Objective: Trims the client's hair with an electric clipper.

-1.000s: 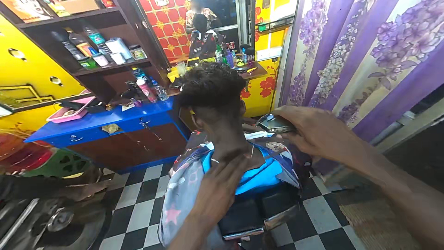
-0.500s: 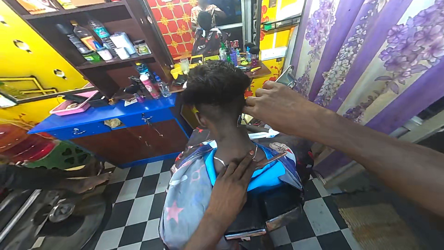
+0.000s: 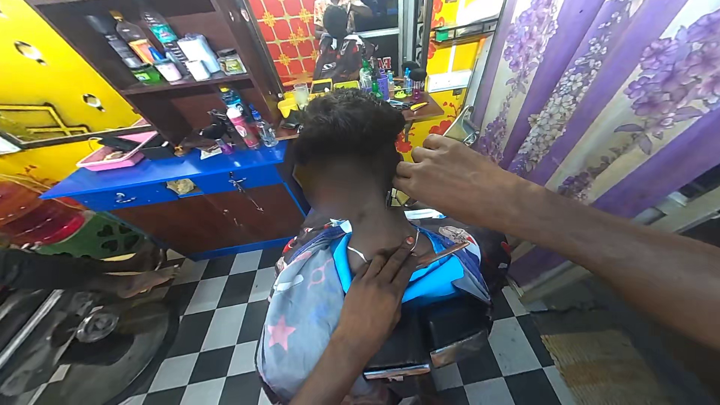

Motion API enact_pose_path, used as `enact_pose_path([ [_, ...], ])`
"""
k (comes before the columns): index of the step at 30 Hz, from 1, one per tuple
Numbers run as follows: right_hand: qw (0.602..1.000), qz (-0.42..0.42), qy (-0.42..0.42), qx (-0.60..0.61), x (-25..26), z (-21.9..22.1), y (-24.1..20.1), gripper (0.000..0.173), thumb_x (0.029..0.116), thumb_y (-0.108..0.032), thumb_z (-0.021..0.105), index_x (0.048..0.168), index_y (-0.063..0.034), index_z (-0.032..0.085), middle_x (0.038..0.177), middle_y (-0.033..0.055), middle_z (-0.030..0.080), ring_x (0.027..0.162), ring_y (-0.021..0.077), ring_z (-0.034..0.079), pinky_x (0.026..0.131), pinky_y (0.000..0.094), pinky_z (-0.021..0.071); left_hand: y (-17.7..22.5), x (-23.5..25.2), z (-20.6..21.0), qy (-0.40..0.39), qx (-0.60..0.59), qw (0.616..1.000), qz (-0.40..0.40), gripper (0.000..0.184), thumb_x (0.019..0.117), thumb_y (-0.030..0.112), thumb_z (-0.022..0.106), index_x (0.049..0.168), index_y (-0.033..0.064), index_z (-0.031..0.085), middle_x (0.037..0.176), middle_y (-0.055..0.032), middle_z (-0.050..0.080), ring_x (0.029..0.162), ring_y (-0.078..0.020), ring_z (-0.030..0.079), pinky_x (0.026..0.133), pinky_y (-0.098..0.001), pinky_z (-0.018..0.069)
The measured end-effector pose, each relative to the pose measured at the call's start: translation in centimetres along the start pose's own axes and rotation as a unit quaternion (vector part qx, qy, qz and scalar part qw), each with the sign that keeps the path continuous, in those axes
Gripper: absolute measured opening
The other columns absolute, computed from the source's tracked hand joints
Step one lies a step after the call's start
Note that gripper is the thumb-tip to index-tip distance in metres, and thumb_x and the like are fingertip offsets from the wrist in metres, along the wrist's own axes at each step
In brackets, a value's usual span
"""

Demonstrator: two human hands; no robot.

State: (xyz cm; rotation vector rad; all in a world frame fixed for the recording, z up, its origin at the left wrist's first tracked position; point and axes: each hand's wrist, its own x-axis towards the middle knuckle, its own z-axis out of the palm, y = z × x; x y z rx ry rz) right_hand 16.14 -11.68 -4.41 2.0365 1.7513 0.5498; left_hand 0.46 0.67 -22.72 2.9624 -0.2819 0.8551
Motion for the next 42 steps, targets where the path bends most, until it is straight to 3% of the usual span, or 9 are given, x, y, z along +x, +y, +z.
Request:
enact_pose_path([
  [9,1.0,-0.007,0.002,-0.022,-0.6,0.4,-1.5,0.019,0.0912,0.006,0.063,0.107,-0.0036,0.069,0.099,0.0123,0.067,0.088,0.0289,0.064,0.086,0.0454,0.0488,0.0,0.0,0.1,0.004,-0.009,1.0,-0.004,0.033,0.1003,0.014,0.053,0.126,0.0213,0.073,0.145,0.0069,0.061,0.112,-0.0179,0.067,0.085,-0.0324,0.0571],
  [15,0.999,-0.031,0.005,-0.042,-1.3,1.3,-2.9,0.016,0.0891,0.008,0.064,0.102,-0.0014,0.069,0.096,0.0132,0.067,0.087,0.0288,0.064,0.08,0.0434,0.0495,0.0,0.0,0.1,0.002,-0.005,1.0,-0.006,0.033,0.1022,0.017,0.051,0.127,0.0209,0.072,0.145,0.0076,0.06,0.109,-0.0173,0.067,0.084,-0.0319,0.0567],
  [18,0.999,-0.031,-0.014,-0.012,-2.1,1.1,-2.6,0.028,0.086,0.006,0.068,0.111,-0.0049,0.071,0.102,0.0117,0.07,0.091,0.0281,0.066,0.083,0.0435,0.0511,0.1,0.0,0.0,-0.006,-0.019,1.0,-0.01,0.033,0.1024,0.016,0.051,0.128,0.0191,0.072,0.145,0.0061,0.061,0.113,-0.0192,0.068,0.086,-0.0349,0.0581],
  [21,0.999,0.004,-0.005,0.041,-3.2,0.7,-1.0,0.036,0.0812,0.0,0.076,0.115,-0.01,0.07,0.098,0.008,0.069,0.089,0.0269,0.065,0.08,0.043,0.0505,0.1,0.0,-0.2,-0.009,-0.02,1.0,-0.009,0.033,0.1021,0.015,0.051,0.129,0.0194,0.071,0.145,0.0055,0.061,0.112,-0.02,0.068,0.084,-0.0353,0.0582],
  [26,0.996,0.061,0.021,0.069,-4.4,0.8,1.0,0.038,0.0868,-0.029,0.079,0.121,-0.014,0.07,0.096,0.0049,0.07,0.084,0.0251,0.067,0.076,0.0428,0.0532,-0.8,-1.2,-1.8,0.05,-0.059,0.996,0.049,0.035,0.1009,0.01,0.05,0.13,0.0189,0.068,0.139,0.0041,0.065,0.105,-0.0172,0.068,0.084,-0.033,0.0555],
  [30,0.994,0.071,-0.038,0.073,-4.0,0.1,1.0,0.042,0.0848,-0.034,0.08,0.122,-0.0152,0.07,0.095,0.0029,0.071,0.085,0.0237,0.069,0.077,0.0424,0.0554,-3.3,-3.1,-4.4,0.054,-0.07,0.996,0.019,0.033,0.1054,0.016,0.044,0.128,0.0189,0.068,0.135,-0.0003,0.067,0.12,-0.0188,0.066,0.099,-0.0363,0.0539],
  [33,0.992,0.079,-0.072,0.062,-2.4,-1.8,0.0,0.04,0.0855,-0.032,0.079,0.121,-0.0154,0.07,0.087,0.0027,0.07,0.078,0.023,0.068,0.072,0.0419,0.0541,-5.7,-3.9,-4.8,0.037,-0.078,0.996,0.019,0.033,0.1065,0.018,0.043,0.125,0.0193,0.07,0.139,-0.0037,0.065,0.13,-0.0227,0.06,0.11,-0.0413,0.0488],
  [38,0.98,0.099,-0.165,0.057,1.5,-5.6,-2.7,0.022,0.093,-0.036,0.069,0.102,-0.0154,0.067,0.071,0.0006,0.06,0.064,0.0203,0.062,0.057,0.0389,0.0471,-7.8,-4.2,-3.5,0.016,-0.118,0.991,0.066,0.032,0.1036,0.018,0.048,0.125,0.0204,0.072,0.145,-0.0102,0.06,0.137,-0.0303,0.055,0.113,-0.0501,0.0453],
  [42,0.966,0.118,-0.228,0.038,5.5,-8.1,-4.6,0.022,0.092,-0.035,0.069,0.09,-0.0125,0.067,0.066,0.0022,0.058,0.064,0.0221,0.061,0.056,0.0403,0.045,-8.5,-4.6,-1.6,0.067,-0.147,0.983,0.092,0.029,0.1021,0.017,0.052,0.122,0.0214,0.073,0.14,-0.0097,0.064,0.133,-0.0295,0.059,0.11,-0.0493,0.0476],
])
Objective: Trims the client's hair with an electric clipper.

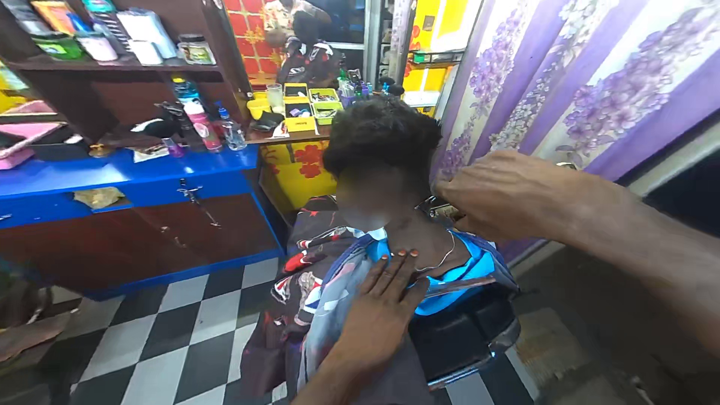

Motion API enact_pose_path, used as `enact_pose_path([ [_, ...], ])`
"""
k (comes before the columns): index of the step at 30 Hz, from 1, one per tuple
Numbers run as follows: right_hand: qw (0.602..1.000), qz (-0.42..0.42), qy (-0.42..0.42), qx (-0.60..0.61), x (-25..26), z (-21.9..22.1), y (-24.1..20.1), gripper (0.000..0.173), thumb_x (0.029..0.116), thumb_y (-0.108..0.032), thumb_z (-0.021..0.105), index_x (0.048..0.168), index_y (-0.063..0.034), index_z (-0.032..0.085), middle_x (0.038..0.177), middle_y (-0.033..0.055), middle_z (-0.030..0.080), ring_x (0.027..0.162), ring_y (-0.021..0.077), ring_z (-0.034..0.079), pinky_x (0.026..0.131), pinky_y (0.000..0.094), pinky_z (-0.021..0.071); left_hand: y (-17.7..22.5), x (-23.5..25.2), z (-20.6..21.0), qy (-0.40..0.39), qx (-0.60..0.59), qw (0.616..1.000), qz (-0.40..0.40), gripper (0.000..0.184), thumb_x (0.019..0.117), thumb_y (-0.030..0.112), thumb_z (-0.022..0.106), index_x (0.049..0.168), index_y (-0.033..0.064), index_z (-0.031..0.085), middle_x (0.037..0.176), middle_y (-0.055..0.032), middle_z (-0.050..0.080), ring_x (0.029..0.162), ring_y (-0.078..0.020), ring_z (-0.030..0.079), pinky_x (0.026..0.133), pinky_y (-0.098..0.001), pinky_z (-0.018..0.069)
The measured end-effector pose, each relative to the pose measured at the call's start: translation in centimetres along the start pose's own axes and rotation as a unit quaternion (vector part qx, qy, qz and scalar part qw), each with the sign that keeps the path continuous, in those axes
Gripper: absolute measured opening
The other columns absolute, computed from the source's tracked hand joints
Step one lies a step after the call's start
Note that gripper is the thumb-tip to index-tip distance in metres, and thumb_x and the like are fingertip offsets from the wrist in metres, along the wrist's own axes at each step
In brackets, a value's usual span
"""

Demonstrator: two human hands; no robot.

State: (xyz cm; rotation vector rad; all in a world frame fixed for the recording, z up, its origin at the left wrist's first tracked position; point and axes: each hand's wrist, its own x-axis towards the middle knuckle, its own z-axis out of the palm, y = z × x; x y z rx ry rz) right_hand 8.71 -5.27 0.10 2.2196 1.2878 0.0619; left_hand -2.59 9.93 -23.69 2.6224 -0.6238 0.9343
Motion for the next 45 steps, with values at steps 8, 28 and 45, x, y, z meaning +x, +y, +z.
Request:
enact_pose_path([
  [8,0.984,0.096,-0.153,-0.014,3.9,-4.3,-4.3,0.029,0.0924,-0.036,0.069,0.085,-0.0084,0.065,0.072,0.0079,0.06,0.072,0.0276,0.063,0.063,0.0465,0.046,-1.0,-0.6,0.2,-0.003,-0.034,0.999,0.031,0.031,0.0984,0.015,0.058,0.126,0.0234,0.071,0.142,-0.0135,0.061,0.135,-0.0313,0.057,0.111,-0.0503,0.046],
  [28,0.952,0.116,-0.262,-0.107,9.3,-7.5,-7.5,0.028,0.0923,-0.03,0.069,0.078,-0.0066,0.065,0.072,0.0096,0.061,0.073,0.0291,0.064,0.062,0.0467,0.0454,-0.7,-0.7,0.1,-0.014,-0.083,0.996,0.026,0.03,0.1013,0.014,0.052,0.124,0.0167,0.072,0.148,-0.0196,0.055,0.139,-0.0358,0.051,0.114,-0.0511,0.0409],
  [45,0.911,0.07,-0.379,-0.144,14.2,-6.8,-11.4,0.022,0.0895,-0.024,0.07,0.083,-0.004,0.066,0.08,0.0116,0.062,0.08,0.0289,0.064,0.068,0.0459,0.0458,-1.0,-0.7,-0.5,-0.061,-0.097,0.993,0.03,0.032,0.1006,0.008,0.052,0.127,0.0147,0.069,0.15,-0.0215,0.051,0.144,-0.0374,0.045,0.117,-0.0511,0.0364],
])
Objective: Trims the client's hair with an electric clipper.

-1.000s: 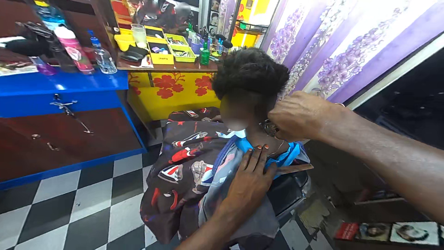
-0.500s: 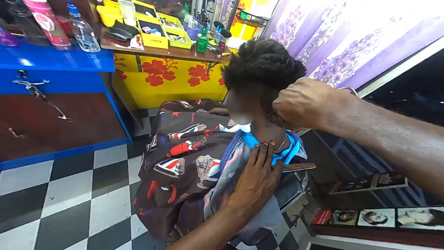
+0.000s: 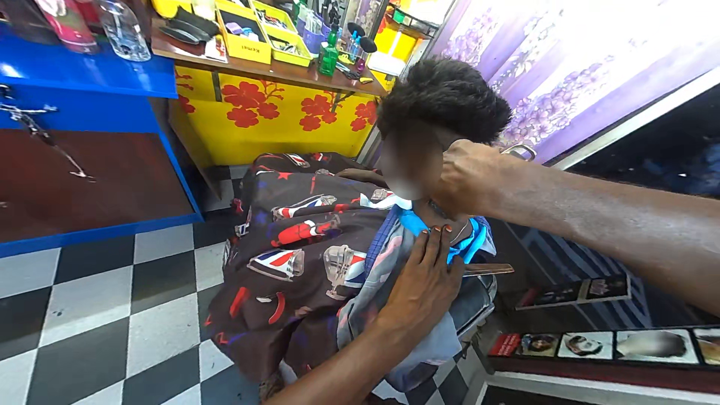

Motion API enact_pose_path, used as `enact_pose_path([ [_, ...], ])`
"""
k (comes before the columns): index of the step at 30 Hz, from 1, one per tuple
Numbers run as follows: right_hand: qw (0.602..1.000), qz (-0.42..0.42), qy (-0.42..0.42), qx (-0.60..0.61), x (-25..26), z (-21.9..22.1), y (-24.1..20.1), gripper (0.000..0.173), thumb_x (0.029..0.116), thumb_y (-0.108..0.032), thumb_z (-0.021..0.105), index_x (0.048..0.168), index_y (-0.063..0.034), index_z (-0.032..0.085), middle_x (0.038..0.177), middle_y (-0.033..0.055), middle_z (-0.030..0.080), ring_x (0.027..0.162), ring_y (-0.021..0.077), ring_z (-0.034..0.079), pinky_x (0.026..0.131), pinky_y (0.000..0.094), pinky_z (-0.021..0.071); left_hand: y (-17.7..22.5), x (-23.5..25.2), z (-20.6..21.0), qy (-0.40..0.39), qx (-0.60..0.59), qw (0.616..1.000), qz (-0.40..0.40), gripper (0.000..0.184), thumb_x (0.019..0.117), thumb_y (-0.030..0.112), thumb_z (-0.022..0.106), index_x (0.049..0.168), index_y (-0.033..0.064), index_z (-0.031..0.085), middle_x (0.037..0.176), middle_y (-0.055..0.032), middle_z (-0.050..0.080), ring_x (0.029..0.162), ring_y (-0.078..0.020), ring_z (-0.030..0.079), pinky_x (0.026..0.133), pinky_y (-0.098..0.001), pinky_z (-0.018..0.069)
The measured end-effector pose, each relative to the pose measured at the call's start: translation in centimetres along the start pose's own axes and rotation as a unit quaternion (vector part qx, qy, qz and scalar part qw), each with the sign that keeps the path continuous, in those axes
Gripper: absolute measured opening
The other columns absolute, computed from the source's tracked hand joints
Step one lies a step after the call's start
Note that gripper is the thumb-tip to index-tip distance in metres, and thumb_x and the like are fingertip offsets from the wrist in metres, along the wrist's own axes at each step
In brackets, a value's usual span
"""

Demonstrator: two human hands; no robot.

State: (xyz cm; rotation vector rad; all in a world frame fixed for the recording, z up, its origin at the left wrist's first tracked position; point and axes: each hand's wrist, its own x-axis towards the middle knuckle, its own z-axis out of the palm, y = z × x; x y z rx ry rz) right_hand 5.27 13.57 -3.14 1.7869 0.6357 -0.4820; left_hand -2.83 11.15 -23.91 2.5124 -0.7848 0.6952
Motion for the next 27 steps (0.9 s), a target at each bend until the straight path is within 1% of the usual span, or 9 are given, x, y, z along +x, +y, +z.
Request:
enact_pose_path([
  [3,0.997,-0.035,0.049,0.044,-0.2,1.0,1.7,0.029,0.0827,-0.033,0.079,0.08,-0.0073,0.066,0.075,0.0096,0.063,0.076,0.0291,0.064,0.067,0.0492,0.0461,-0.2,0.0,0.0,0.001,-0.008,1.0,-0.001,0.032,0.101,0.009,0.052,0.127,0.0152,0.069,0.152,-0.0202,0.05,0.144,-0.0358,0.044,0.118,-0.0498,0.0362],
  [5,0.989,-0.058,0.088,0.106,-1.8,2.1,4.2,0.034,0.0856,-0.045,0.079,0.099,-0.0143,0.071,0.078,0.0058,0.066,0.078,0.0272,0.066,0.07,0.0512,0.0499,-0.5,-0.2,0.5,0.036,-0.03,0.999,0.004,0.029,0.1029,0.014,0.052,0.124,0.014,0.071,0.15,-0.019,0.053,0.143,-0.0343,0.047,0.118,-0.0488,0.0371],
  [8,0.945,-0.07,0.259,0.187,-5.8,6.4,7.6,0.038,0.0875,-0.058,0.067,0.112,-0.0298,0.067,0.075,-0.0088,0.063,0.066,0.0115,0.063,0.058,0.0403,0.0515,-0.7,-0.3,0.7,0.052,-0.044,0.998,0.006,0.028,0.1024,0.014,0.052,0.123,0.0141,0.071,0.151,-0.0169,0.053,0.144,-0.033,0.047,0.118,-0.0483,0.0381],
  [11,0.831,-0.028,0.438,0.343,-8.9,11.7,7.2,0.059,0.0893,-0.058,0.063,0.138,-0.0257,0.061,0.107,-0.0106,0.071,0.089,0.001,0.067,0.075,0.0282,0.0588,-0.7,-0.1,0.2,0.026,-0.037,0.999,0.004,0.031,0.0979,0.009,0.057,0.125,0.0167,0.07,0.151,-0.0155,0.053,0.145,-0.0339,0.044,0.117,-0.0503,0.0386],
  [13,0.687,-0.021,0.487,0.538,-9.4,15.1,4.3,0.058,0.093,-0.049,0.068,0.141,-0.0176,0.057,0.114,-0.0064,0.069,0.094,0.0025,0.068,0.079,0.0206,0.0604,-0.8,-0.1,0.1,0.015,-0.02,1.0,0.012,0.033,0.0978,0.01,0.058,0.127,0.0184,0.07,0.151,-0.0148,0.053,0.144,-0.0342,0.045,0.116,-0.0513,0.0396],
  [16,0.355,0.001,0.339,0.871,-8.3,19.0,-1.6,0.03,0.0956,-0.041,0.066,0.117,-0.0203,0.066,0.087,0.0049,0.071,0.069,0.0128,0.069,0.06,0.0266,0.0598,-1.5,-0.5,-0.2,0.036,-0.006,0.998,0.049,0.029,0.1008,0.013,0.056,0.125,0.0188,0.07,0.146,-0.0094,0.058,0.14,-0.0317,0.05,0.114,-0.0522,0.0421],
  [19,0.183,-0.018,0.173,0.967,-6.6,21.4,-4.5,0.031,0.1017,-0.039,0.055,0.11,-0.0104,0.064,0.093,0.0112,0.071,0.074,0.0172,0.071,0.065,0.0302,0.0626,-2.6,-2.0,-2.0,0.043,0.006,0.993,0.107,0.029,0.1025,0.009,0.051,0.125,0.0185,0.067,0.145,-0.003,0.06,0.139,-0.0267,0.052,0.113,-0.0522,0.0428],
  [21,0.124,-0.03,0.144,0.981,-5.8,21.8,-5.2,0.029,0.1036,-0.031,0.052,0.114,-0.0059,0.062,0.104,0.014,0.071,0.081,0.0209,0.073,0.072,0.0346,0.0642,-3.4,-2.8,-3.6,0.026,0.004,0.989,0.148,0.029,0.1059,0.011,0.046,0.127,0.0194,0.064,0.147,0.0001,0.058,0.14,-0.0234,0.05,0.116,-0.0491,0.0406],
  [27,0.105,-0.145,0.068,0.982,-4.7,21.0,-4.2,0.027,0.1025,-0.019,0.055,0.124,-0.0034,0.06,0.119,0.018,0.069,0.104,0.0296,0.072,0.095,0.045,0.0603,-4.1,-1.0,-4.9,-0.09,-0.011,0.988,0.123,0.02,0.1044,0.019,0.051,0.114,0.02,0.069,0.158,-0.0127,0.044,0.15,-0.032,0.037,0.12,-0.0584,0.0328],
])
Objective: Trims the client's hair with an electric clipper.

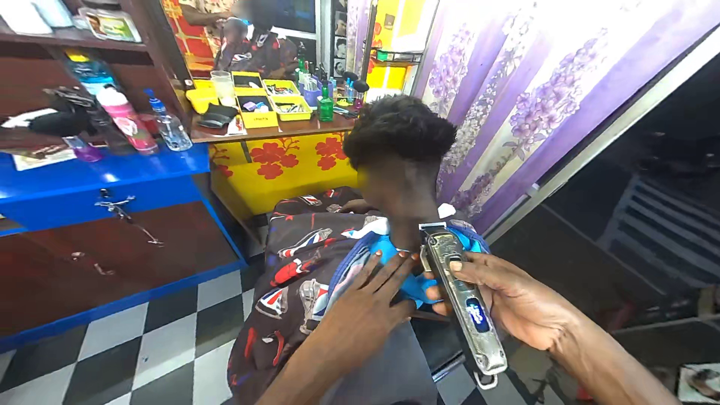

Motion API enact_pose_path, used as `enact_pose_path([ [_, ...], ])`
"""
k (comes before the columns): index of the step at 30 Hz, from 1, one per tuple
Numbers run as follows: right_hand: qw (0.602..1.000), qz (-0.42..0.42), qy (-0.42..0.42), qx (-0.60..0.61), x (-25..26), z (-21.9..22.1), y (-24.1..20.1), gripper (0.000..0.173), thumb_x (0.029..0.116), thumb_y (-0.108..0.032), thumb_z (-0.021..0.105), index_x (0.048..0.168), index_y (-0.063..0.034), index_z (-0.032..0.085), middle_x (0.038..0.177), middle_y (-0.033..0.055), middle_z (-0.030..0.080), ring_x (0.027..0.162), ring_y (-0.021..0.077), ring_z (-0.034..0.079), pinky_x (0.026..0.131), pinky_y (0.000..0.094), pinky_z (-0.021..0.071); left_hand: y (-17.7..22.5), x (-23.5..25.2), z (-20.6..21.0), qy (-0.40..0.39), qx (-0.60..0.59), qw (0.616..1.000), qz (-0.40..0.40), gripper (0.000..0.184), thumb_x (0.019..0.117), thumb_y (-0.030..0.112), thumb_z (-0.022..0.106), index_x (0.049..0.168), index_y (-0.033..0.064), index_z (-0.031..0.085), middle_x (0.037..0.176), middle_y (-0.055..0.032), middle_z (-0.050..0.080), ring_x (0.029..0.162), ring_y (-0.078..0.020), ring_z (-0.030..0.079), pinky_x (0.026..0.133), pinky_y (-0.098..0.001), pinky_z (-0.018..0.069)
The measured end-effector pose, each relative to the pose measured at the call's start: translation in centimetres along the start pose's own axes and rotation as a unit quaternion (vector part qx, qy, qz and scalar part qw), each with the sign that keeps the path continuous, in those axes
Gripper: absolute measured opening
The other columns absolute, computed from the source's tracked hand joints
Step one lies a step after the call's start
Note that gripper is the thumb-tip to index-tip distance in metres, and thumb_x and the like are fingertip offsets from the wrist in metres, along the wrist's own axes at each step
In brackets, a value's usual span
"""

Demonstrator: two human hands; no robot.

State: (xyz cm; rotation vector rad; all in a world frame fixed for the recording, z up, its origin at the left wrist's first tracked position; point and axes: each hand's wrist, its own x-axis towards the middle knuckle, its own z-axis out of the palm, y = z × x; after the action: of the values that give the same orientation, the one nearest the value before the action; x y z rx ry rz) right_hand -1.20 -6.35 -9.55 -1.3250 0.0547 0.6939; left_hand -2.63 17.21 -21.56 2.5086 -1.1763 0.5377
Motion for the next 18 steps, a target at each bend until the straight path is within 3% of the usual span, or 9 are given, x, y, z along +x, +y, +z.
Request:
enact_pose_path([
  [2,1.0,0.023,0.002,0.008,0.4,0.5,-0.2,0.029,0.1065,-0.02,0.049,0.128,-0.0029,0.058,0.123,0.0196,0.068,0.107,0.0318,0.071,0.095,0.0458,0.0597,0.3,0.6,0.8,-0.016,0.007,1.0,-0.013,0.019,0.1016,0.016,0.055,0.111,0.0181,0.071,0.154,-0.0133,0.049,0.148,-0.0332,0.041,0.117,-0.0621,0.0343],
  [6,0.996,0.081,0.026,-0.041,1.5,1.0,0.5,0.029,0.1085,-0.025,0.048,0.128,-0.0051,0.059,0.122,0.0171,0.07,0.104,0.0284,0.073,0.083,0.0364,0.0626,1.8,0.5,1.9,0.002,0.028,0.999,-0.036,0.024,0.0958,0.009,0.06,0.115,0.016,0.073,0.138,-0.0133,0.064,0.139,-0.0365,0.051,0.113,-0.0671,0.0361],
  [10,0.992,0.103,0.056,-0.046,2.7,1.8,0.7,0.03,0.1079,-0.028,0.051,0.125,-0.0046,0.058,0.118,0.0165,0.071,0.101,0.027,0.073,0.08,0.0362,0.0628,2.4,0.2,2.4,0.027,0.059,0.997,-0.046,0.032,0.0928,0.001,0.059,0.12,0.012,0.071,0.136,-0.0127,0.065,0.135,-0.0354,0.056,0.111,-0.0657,0.0381],
  [14,0.989,0.097,0.103,-0.045,3.4,3.1,1.1,0.029,0.1068,-0.028,0.054,0.122,-0.0035,0.058,0.111,0.0158,0.072,0.095,0.0244,0.074,0.075,0.0339,0.0626,2.6,0.0,2.9,0.049,0.071,0.994,-0.061,0.032,0.0915,0.008,0.062,0.122,0.0122,0.071,0.131,-0.0077,0.069,0.134,-0.032,0.057,0.114,-0.0616,0.0359],
  [18,0.986,0.075,0.14,-0.04,4.1,4.0,1.2,0.03,0.1058,-0.029,0.056,0.119,-0.003,0.057,0.104,0.0161,0.072,0.087,0.0227,0.075,0.069,0.0316,0.0627,2.6,0.0,2.8,0.079,0.056,0.992,-0.076,0.036,0.0901,0.005,0.061,0.125,0.0092,0.068,0.132,-0.008,0.068,0.136,-0.0313,0.055,0.116,-0.0585,0.0334],
])
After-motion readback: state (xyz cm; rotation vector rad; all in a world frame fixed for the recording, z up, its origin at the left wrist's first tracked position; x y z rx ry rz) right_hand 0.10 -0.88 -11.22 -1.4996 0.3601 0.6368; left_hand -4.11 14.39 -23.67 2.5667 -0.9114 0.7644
